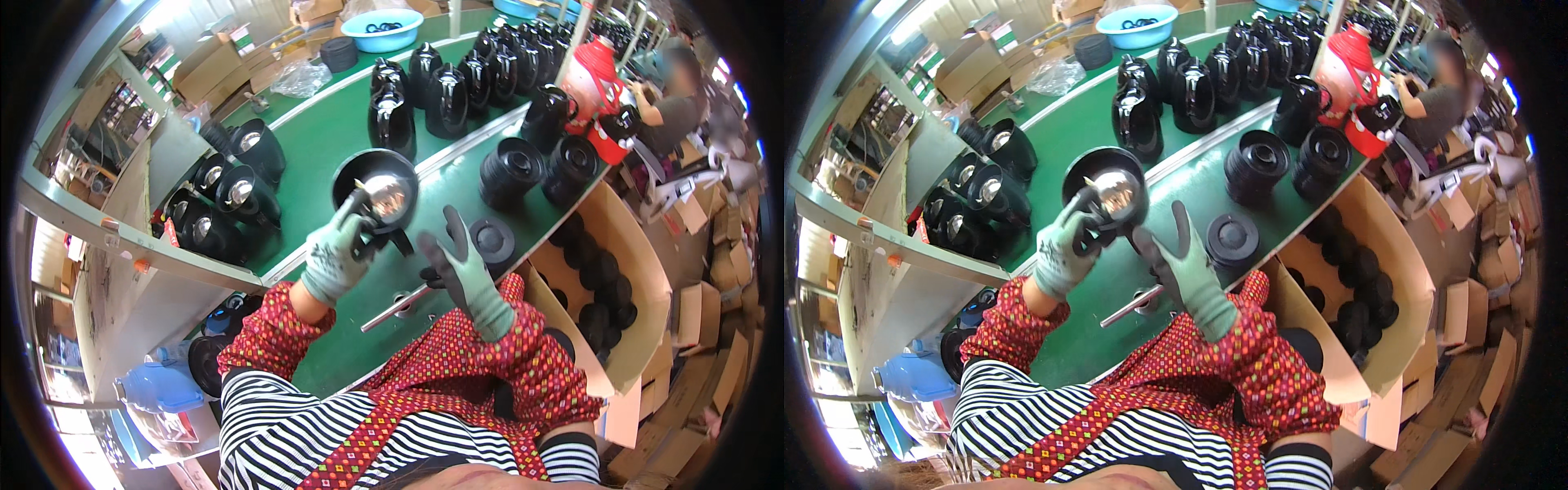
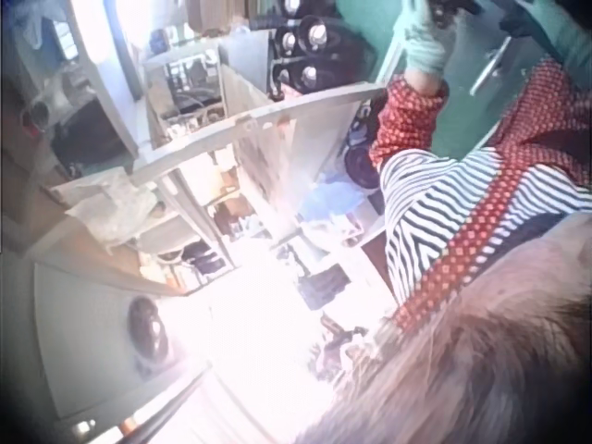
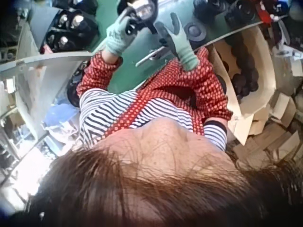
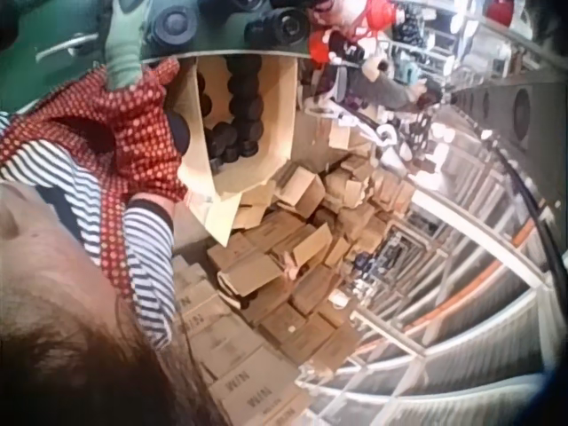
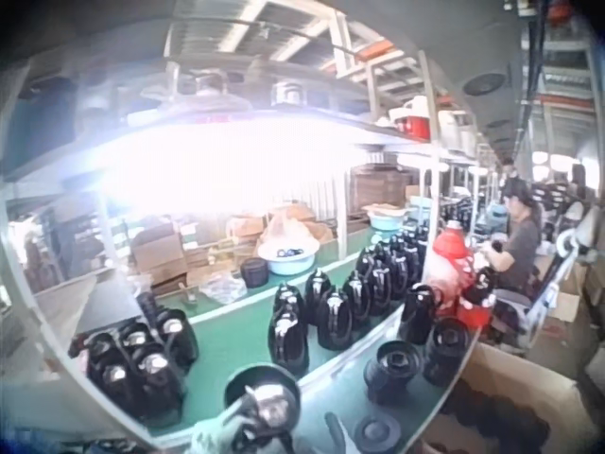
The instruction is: The person assembles black kettles on a green workbench by inserting a metal rod into the base and attaching a black lid. The person handles each kettle one at a time, places the assembled units on the bench, and repeats the process.
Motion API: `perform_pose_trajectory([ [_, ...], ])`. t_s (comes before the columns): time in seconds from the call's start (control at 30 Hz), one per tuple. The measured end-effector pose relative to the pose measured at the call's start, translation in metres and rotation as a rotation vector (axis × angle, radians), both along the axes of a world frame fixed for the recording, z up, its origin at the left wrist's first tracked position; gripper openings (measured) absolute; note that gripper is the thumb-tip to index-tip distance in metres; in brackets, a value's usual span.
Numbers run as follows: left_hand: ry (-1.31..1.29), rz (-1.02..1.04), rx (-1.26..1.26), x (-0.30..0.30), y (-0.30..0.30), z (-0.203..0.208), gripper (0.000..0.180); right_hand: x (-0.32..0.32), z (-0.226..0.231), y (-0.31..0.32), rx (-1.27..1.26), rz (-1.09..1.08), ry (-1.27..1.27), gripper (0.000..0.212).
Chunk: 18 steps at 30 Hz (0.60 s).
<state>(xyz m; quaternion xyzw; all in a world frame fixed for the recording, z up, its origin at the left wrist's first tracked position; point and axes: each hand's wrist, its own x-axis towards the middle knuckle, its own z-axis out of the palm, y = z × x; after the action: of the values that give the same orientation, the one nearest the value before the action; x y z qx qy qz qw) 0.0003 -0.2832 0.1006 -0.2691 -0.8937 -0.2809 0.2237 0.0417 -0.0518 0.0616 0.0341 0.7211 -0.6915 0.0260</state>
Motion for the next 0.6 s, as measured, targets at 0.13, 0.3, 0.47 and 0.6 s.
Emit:
perform_pose_trajectory([
  [0.13,-0.008,-0.218,-0.088,0.058,0.028,0.009,0.035,0.014,0.018,0.002,-0.342,-0.017,-0.122,0.067],
  [0.3,-0.209,-0.321,0.669,0.078,0.021,-0.005,0.056,0.068,0.008,0.051,-0.585,0.076,-0.152,0.066],
  [0.47,-1.311,-0.233,0.976,0.051,-0.039,-0.09,0.052,0.108,0.005,0.108,-0.648,0.389,-0.18,0.075],
  [0.6,-1.511,-0.835,0.812,0.088,-0.018,-0.083,0.069,0.091,0.035,0.097,-0.605,0.567,-0.251,0.096],
])
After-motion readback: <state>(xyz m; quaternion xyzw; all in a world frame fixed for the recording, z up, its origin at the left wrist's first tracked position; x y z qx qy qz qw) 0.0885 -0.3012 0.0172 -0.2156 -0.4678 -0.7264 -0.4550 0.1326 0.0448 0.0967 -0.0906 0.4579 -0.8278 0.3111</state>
